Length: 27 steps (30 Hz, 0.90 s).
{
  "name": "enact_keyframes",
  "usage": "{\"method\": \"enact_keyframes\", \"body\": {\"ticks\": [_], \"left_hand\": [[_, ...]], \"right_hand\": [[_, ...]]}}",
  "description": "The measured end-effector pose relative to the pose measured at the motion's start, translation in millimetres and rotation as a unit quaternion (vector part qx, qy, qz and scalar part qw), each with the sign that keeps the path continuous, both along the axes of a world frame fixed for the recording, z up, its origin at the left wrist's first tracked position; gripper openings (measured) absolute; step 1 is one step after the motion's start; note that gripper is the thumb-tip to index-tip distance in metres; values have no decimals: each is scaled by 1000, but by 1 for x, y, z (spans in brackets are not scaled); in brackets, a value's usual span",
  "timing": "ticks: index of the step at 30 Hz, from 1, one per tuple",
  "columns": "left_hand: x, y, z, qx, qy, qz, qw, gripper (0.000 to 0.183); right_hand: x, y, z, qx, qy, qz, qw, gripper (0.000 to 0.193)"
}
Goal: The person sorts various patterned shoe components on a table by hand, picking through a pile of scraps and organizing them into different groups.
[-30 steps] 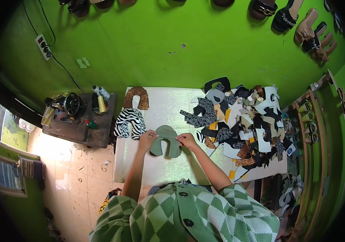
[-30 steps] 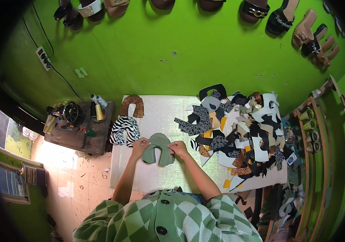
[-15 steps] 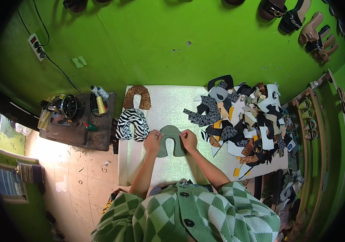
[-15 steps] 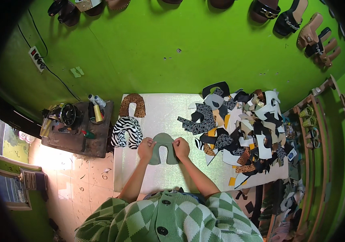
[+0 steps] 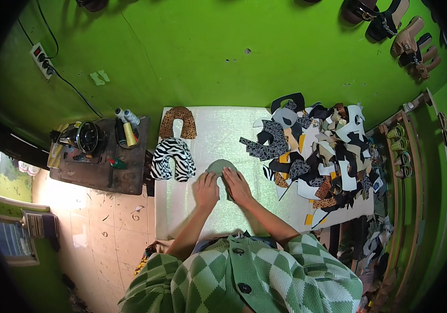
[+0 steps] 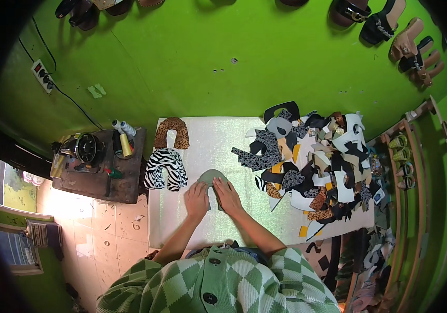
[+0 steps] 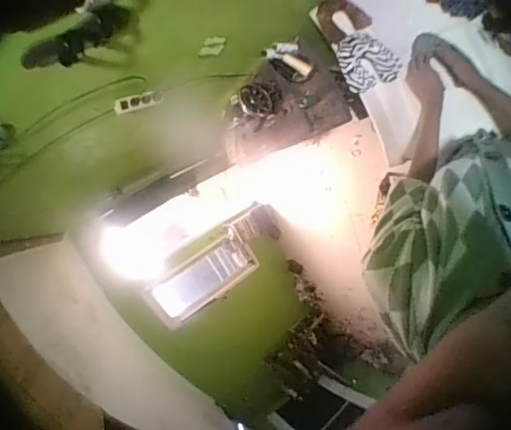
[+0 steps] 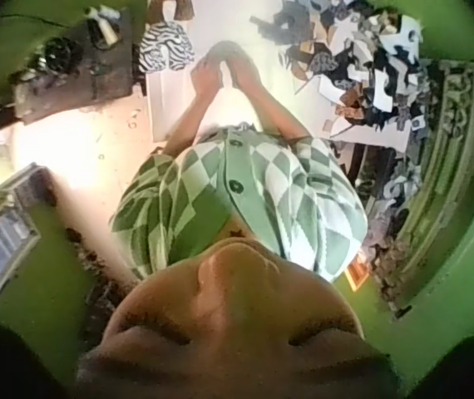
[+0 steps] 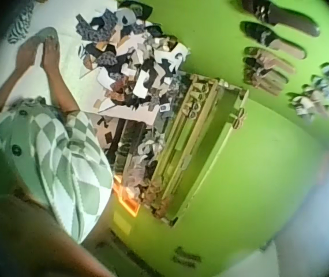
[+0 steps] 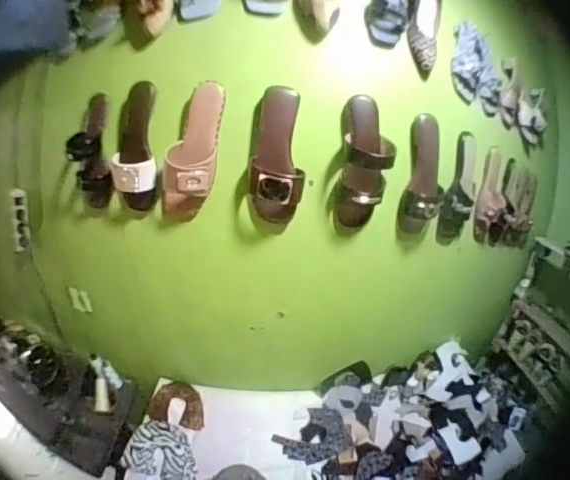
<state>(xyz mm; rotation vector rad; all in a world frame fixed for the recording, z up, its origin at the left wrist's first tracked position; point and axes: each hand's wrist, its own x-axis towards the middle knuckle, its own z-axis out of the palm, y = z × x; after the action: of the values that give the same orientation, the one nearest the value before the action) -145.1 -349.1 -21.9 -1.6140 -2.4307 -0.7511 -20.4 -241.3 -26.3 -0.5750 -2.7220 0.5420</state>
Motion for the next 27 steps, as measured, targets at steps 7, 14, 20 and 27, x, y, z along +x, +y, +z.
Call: {"method": "enact_keyframes", "body": {"ticks": [7, 14, 20, 27], "left_hand": [[0, 1, -3, -30, -33, -33, 998, 45], [-7, -2, -15, -125, -6, -89, 988, 60], [-10, -3, -15, -168, -23, -104, 980, 66], [-10, -1, -16, -170, -32, -104, 980, 68]], "right_hand": [[-2, -4, 3, 25, -36, 5, 999, 53], [3, 0, -2, 2, -45, 19, 999, 57], [5, 1, 4, 10, -106, 24, 994, 61], [2, 3, -1, 8, -135, 8, 991, 64]]}}
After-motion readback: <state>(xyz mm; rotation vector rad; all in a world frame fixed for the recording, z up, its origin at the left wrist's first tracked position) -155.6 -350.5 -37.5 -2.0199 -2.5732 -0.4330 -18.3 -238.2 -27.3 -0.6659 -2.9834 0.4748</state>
